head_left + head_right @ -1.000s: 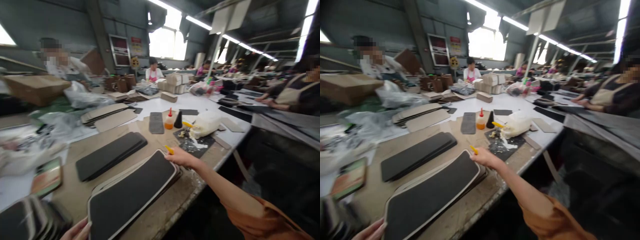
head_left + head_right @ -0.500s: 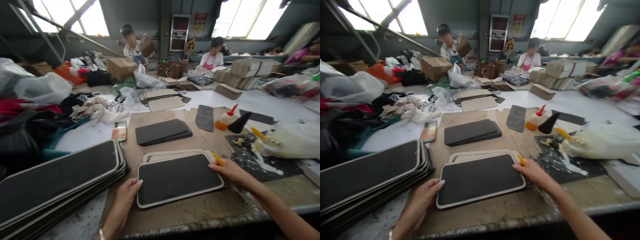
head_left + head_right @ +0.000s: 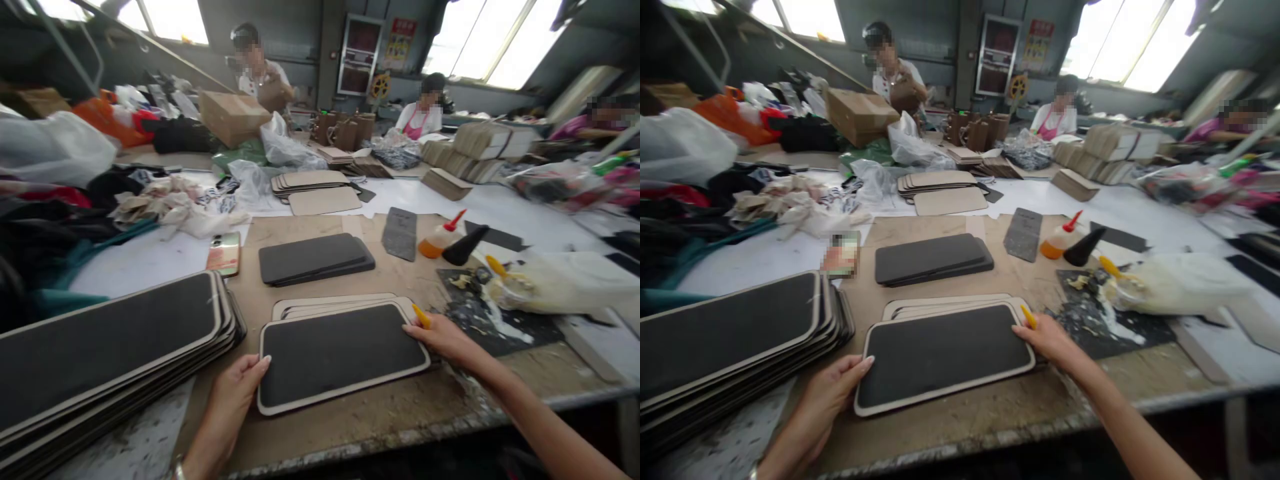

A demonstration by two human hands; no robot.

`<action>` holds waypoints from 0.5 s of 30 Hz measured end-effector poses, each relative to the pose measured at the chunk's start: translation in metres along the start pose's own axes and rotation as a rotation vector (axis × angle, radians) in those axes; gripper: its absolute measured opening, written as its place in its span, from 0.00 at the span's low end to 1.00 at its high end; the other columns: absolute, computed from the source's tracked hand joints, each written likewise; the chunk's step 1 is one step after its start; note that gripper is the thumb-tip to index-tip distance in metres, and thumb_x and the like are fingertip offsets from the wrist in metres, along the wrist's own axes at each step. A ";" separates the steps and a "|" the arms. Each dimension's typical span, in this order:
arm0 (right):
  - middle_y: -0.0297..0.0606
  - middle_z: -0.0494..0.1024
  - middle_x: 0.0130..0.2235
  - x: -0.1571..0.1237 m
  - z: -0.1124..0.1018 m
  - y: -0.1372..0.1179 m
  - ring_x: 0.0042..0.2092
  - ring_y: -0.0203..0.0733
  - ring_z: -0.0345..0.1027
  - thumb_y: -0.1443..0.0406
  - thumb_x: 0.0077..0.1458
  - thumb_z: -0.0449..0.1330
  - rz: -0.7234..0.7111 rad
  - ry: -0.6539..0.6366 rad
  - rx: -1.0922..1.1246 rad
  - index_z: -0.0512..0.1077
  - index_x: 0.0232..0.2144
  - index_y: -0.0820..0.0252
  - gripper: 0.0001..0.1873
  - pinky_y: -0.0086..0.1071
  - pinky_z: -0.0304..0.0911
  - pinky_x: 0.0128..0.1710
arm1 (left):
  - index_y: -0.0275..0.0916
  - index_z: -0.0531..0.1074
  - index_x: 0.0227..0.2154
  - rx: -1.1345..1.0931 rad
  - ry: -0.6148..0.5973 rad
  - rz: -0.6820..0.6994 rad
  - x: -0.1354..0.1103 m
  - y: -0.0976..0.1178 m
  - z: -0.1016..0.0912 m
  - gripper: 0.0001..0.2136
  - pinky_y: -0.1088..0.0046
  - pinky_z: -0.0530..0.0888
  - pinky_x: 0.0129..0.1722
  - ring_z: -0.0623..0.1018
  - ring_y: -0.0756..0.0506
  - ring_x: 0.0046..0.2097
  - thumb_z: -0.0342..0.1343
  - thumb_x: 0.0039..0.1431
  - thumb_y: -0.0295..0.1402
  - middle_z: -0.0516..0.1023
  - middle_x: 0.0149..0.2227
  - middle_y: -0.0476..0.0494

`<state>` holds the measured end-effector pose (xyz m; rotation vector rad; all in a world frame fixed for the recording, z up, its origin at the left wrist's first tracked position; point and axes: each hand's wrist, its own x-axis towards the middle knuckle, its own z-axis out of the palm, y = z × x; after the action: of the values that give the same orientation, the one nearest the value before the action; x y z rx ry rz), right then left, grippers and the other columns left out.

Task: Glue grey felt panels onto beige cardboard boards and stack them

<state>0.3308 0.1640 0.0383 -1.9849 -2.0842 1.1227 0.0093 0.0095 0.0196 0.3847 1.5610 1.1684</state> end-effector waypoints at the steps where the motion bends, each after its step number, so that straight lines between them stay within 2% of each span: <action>1: 0.32 0.65 0.19 -0.001 0.000 -0.003 0.24 0.35 0.59 0.58 0.46 0.54 0.013 -0.002 -0.019 0.64 0.20 0.60 0.11 0.27 0.54 0.24 | 0.34 0.73 0.23 0.008 0.008 -0.020 0.001 -0.001 -0.001 0.22 0.78 0.66 0.22 0.70 0.50 0.23 0.67 0.28 0.47 0.73 0.20 0.48; 8: 0.29 0.62 0.18 0.000 0.000 -0.007 0.23 0.33 0.57 0.62 0.48 0.55 0.036 0.023 -0.073 0.62 0.18 0.60 0.12 0.25 0.50 0.22 | 0.33 0.74 0.26 -0.004 -0.043 -0.090 0.009 -0.005 -0.007 0.25 0.78 0.69 0.25 0.73 0.49 0.26 0.70 0.26 0.46 0.76 0.23 0.46; 15: 0.29 0.62 0.17 0.002 -0.003 -0.009 0.22 0.34 0.57 0.63 0.48 0.56 0.051 0.004 -0.125 0.62 0.16 0.60 0.13 0.26 0.48 0.23 | 0.33 0.74 0.28 0.030 0.007 -0.087 0.007 -0.003 -0.005 0.26 0.79 0.69 0.24 0.73 0.49 0.26 0.69 0.25 0.46 0.76 0.22 0.47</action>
<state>0.3239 0.1681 0.0440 -2.1035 -2.1645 1.0189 0.0035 0.0114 0.0129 0.3297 1.5876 1.0813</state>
